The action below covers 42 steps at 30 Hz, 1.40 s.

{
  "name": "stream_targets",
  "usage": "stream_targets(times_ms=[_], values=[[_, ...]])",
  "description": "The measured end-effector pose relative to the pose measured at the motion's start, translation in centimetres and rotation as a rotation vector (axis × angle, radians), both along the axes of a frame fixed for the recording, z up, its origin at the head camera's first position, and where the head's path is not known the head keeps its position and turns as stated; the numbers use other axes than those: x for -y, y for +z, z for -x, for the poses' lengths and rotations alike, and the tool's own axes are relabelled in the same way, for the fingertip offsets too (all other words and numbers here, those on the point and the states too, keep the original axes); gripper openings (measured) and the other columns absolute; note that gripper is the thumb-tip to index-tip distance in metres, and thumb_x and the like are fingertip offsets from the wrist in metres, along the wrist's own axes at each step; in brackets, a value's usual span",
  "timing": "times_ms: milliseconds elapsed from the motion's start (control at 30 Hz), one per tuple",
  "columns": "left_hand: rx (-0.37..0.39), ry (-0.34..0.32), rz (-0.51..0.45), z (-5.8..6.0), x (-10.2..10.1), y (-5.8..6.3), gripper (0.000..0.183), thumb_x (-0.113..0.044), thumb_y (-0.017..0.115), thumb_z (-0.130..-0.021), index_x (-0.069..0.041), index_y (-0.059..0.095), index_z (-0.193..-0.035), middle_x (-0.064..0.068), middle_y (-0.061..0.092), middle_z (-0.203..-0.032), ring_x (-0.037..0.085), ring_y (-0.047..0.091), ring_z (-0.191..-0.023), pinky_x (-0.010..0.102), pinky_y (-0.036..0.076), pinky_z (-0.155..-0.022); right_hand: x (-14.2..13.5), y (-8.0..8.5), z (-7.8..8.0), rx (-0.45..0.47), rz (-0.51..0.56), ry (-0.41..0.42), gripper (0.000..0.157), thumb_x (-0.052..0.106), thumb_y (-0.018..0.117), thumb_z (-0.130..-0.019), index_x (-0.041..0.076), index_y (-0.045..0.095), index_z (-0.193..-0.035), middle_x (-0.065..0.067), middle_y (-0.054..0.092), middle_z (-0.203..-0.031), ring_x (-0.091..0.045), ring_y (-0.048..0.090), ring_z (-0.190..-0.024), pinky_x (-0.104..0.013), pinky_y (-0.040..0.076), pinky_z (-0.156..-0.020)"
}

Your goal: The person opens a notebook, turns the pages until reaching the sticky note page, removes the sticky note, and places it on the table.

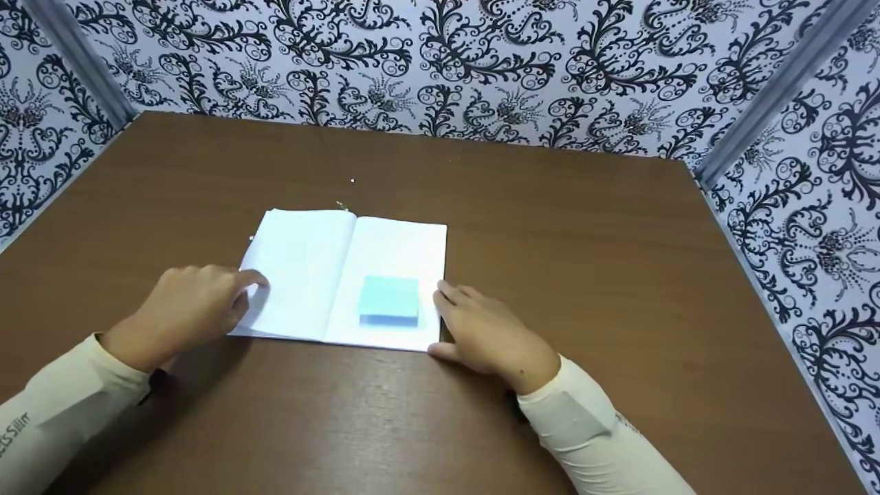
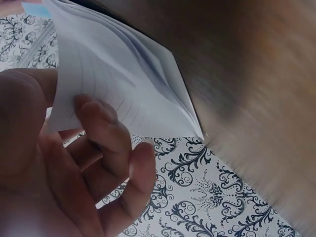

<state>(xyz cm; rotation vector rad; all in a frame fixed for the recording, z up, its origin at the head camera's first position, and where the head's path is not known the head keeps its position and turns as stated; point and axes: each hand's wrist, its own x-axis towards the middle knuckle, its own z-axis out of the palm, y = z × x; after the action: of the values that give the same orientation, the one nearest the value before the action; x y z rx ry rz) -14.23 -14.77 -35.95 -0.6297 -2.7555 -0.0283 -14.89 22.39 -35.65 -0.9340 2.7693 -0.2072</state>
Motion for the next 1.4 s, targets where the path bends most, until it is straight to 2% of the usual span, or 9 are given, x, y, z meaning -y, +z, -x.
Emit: stream_targets(times_ms=[333,433,567,733,900,1000,1167,1267,1400], values=[[0.033,-0.03,0.028,-0.1,0.1,-0.2,0.014,0.002,0.061,-0.082,-0.006,0.073,-0.085,0.014,0.066,-0.063,0.018,0.043,-0.045,0.039,0.035,-0.037,0.1,0.1,0.0,0.007,0.0,-0.004,0.077,0.042,0.065,-0.095,-0.001,0.037,-0.152,-0.018,0.035,-0.16,-0.04,0.035,-0.146,-0.056,0.032,-0.115],[0.021,-0.041,0.042,-0.3,0.2,-0.1,0.008,0.0,0.065,-0.082,-0.005,0.067,-0.076,0.007,0.055,-0.052,0.014,0.032,-0.045,0.033,0.027,-0.036,0.1,0.1,0.0,0.003,-0.004,0.002,0.076,0.042,0.064,-0.095,-0.002,0.037,-0.152,-0.018,0.035,-0.16,-0.04,0.036,-0.146,-0.056,0.033,-0.115],[0.038,-0.029,0.054,-0.5,0.2,0.2,0.018,-0.009,0.07,-0.084,-0.006,0.062,-0.069,-0.003,0.032,-0.048,0.012,0.022,-0.049,0.028,0.018,-0.04,0.1,0.1,0.0,0.0,-0.004,0.007,0.076,0.042,0.064,-0.096,-0.002,0.036,-0.152,-0.019,0.035,-0.16,-0.04,0.035,-0.146,-0.056,0.033,-0.115],[0.052,-0.01,0.059,-0.5,0.0,0.2,0.025,-0.015,0.068,-0.088,-0.008,0.061,-0.066,-0.004,0.031,-0.047,0.012,0.023,-0.048,0.029,0.02,-0.04,0.1,0.0,0.1,-0.011,-0.006,0.015,0.076,0.041,0.065,-0.095,-0.002,0.037,-0.151,-0.02,0.036,-0.159,-0.041,0.036,-0.145,-0.056,0.033,-0.115],[-0.031,-0.023,0.053,-0.3,-0.6,0.0,0.027,-0.019,0.068,-0.088,-0.008,0.059,-0.065,0.002,0.044,-0.047,0.015,0.031,-0.043,0.035,0.027,-0.037,0.1,-0.1,0.1,-0.014,-0.011,0.014,0.075,0.041,0.065,-0.095,-0.003,0.038,-0.151,-0.02,0.036,-0.159,-0.041,0.037,-0.145,-0.056,0.033,-0.115],[-0.068,-0.056,0.039,0.1,-1.4,-0.1,0.021,-0.022,0.069,-0.088,-0.008,0.063,-0.074,0.007,0.055,-0.056,0.021,0.044,-0.043,0.04,0.034,-0.037,0.0,-0.1,0.1,-0.011,-0.012,0.013,0.075,0.041,0.065,-0.095,-0.002,0.038,-0.151,-0.019,0.036,-0.159,-0.041,0.037,-0.145,-0.055,0.034,-0.115],[-0.108,-0.136,0.018,0.6,-3.1,-0.2,0.016,-0.026,0.07,-0.088,-0.01,0.068,-0.09,0.008,0.061,-0.071,0.026,0.059,-0.056,0.042,0.043,-0.041,0.0,-0.1,0.1,-0.007,-0.009,0.008,0.075,0.041,0.065,-0.095,-0.002,0.038,-0.151,-0.019,0.036,-0.159,-0.04,0.037,-0.145,-0.056,0.034,-0.115],[-0.1,-0.164,0.024,0.7,-4.2,-0.1,0.02,-0.028,0.07,-0.088,-0.01,0.071,-0.097,0.009,0.063,-0.076,0.026,0.062,-0.06,0.042,0.047,-0.044,0.1,-0.1,0.1,-0.003,-0.008,0.005,0.076,0.042,0.065,-0.095,-0.001,0.038,-0.151,-0.018,0.036,-0.159,-0.04,0.037,-0.145,-0.056,0.033,-0.115],[-0.047,-0.178,0.047,0.9,-5.5,-0.1,0.028,-0.031,0.072,-0.089,-0.01,0.072,-0.106,0.01,0.067,-0.083,0.026,0.065,-0.062,0.041,0.05,-0.048,0.1,-0.1,0.1,0.001,-0.007,0.006,0.077,0.042,0.065,-0.095,-0.001,0.037,-0.152,-0.018,0.036,-0.16,-0.04,0.036,-0.146,-0.056,0.033,-0.115]])
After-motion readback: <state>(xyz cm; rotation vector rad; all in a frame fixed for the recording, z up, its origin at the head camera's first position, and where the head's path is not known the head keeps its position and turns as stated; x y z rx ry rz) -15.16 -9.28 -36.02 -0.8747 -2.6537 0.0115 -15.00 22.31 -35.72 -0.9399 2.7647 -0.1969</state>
